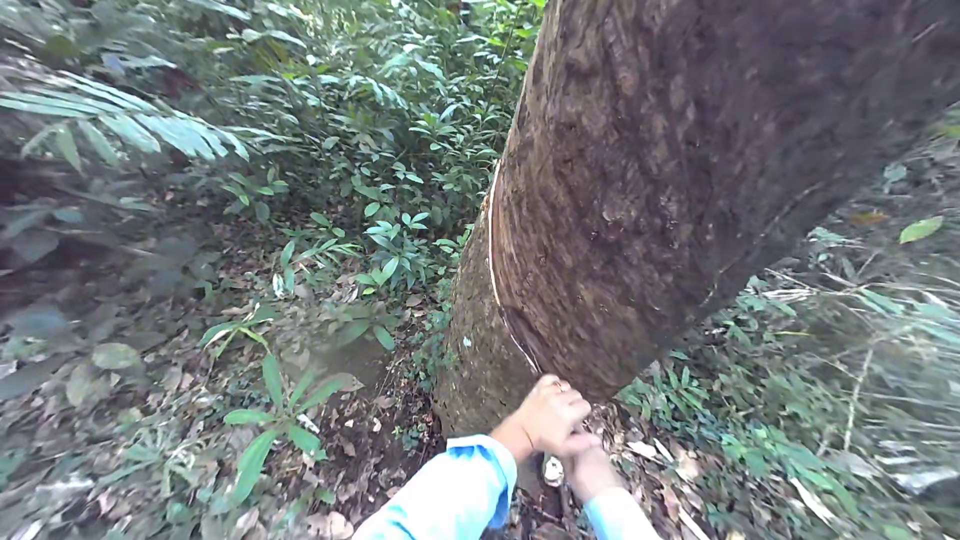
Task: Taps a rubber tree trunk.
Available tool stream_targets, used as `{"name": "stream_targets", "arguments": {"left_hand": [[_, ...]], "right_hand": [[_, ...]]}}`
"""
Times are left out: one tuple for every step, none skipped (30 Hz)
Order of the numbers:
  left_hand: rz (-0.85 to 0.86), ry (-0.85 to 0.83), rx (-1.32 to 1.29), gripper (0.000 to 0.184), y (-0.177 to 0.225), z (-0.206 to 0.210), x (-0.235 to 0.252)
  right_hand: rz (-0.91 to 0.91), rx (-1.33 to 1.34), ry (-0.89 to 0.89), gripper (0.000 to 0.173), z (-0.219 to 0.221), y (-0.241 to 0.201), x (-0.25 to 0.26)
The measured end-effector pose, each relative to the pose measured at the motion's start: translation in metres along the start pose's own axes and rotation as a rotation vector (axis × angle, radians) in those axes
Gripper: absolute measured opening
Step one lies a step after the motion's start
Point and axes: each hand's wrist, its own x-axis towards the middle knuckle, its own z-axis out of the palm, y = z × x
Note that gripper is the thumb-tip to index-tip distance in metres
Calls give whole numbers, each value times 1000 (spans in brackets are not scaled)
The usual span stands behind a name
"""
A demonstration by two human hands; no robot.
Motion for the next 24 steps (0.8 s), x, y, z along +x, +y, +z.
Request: {"name": "stream_targets", "arguments": {"left_hand": [[-35, -31, 14, 53, -11, -7, 6], [-65, -57, 41, 54, -23, -11, 10], [-80, -62, 74, 56, -35, -13, 13], [-76, -37, 122, 57, -45, -10, 13], [-53, 8, 171, 58, -51, -2, 9], [-35, 37, 199, 59, -50, 11, 2], [-36, 24, 200, 60, -43, 22, -6], [-34, 6, 195, 61, -35, 32, -14], [-25, 13, 199, 62, -29, 39, -17], [-15, 48, 212, 64, -28, 44, -16], [-17, 85, 217, 65, -28, 43, -11], [-24, 122, 221, 65, -33, 39, -5], [-22, 179, 243, 66, -41, 34, 1], [-15, 246, 275, 68, -50, 34, 5], [-4, 312, 315, 69, -57, 39, 6], [-1, 353, 351, 71, -59, 48, 4], [-8, 373, 373, 73, -54, 58, 1], [-13, 393, 389, 75, -50, 65, 1], [-9, 402, 394, 76, -47, 65, 2], [-2, 394, 385, 75, -45, 61, 5], [0, 376, 377, 75, -44, 55, 9], [-11, 357, 371, 75, -46, 50, 15], [-36, 359, 374, 75, -47, 49, 21], [-69, 376, 379, 75, -46, 55, 24]], "right_hand": [[9, -30, -19, 46, -3, -8, 14], [11, -30, -28, 45, -4, -15, 27], [20, -23, -39, 43, -5, -24, 37], [29, -16, -50, 42, -3, -30, 45], [48, -6, -74, 43, 3, -30, 50], [66, 25, -99, 44, 14, -24, 51], [70, 62, -105, 44, 28, -14, 48], [57, 80, -101, 44, 40, -2, 43], [34, 83, -88, 43, 47, 7, 39], [2, 70, -63, 42, 48, 12, 38], [-17, 56, -54, 41, 41, 11, 39], [-32, 37, -54, 40, 30, 5, 42], [-24, 14, -83, 42, 19, -3, 50], [-11, 7, -112, 44, 13, -9, 59], [-7, 30, -112, 46, 16, -7, 69], [-19, 71, -106, 46, 23, 1, 74], [-41, 113, -97, 46, 30, 12, 73], [-67, 133, -90, 45, 32, 21, 71], [-99, 144, -84, 44, 30, 26, 69], [-124, 147, -86, 43, 27, 27, 65], [-147, 121, -107, 44, 19, 25, 64], [-170, 60, -123, 45, 10, 22, 67], [-172, -22, -150, 45, 1, 20, 71], [-163, -96, -190, 46, -5, 23, 74]]}}
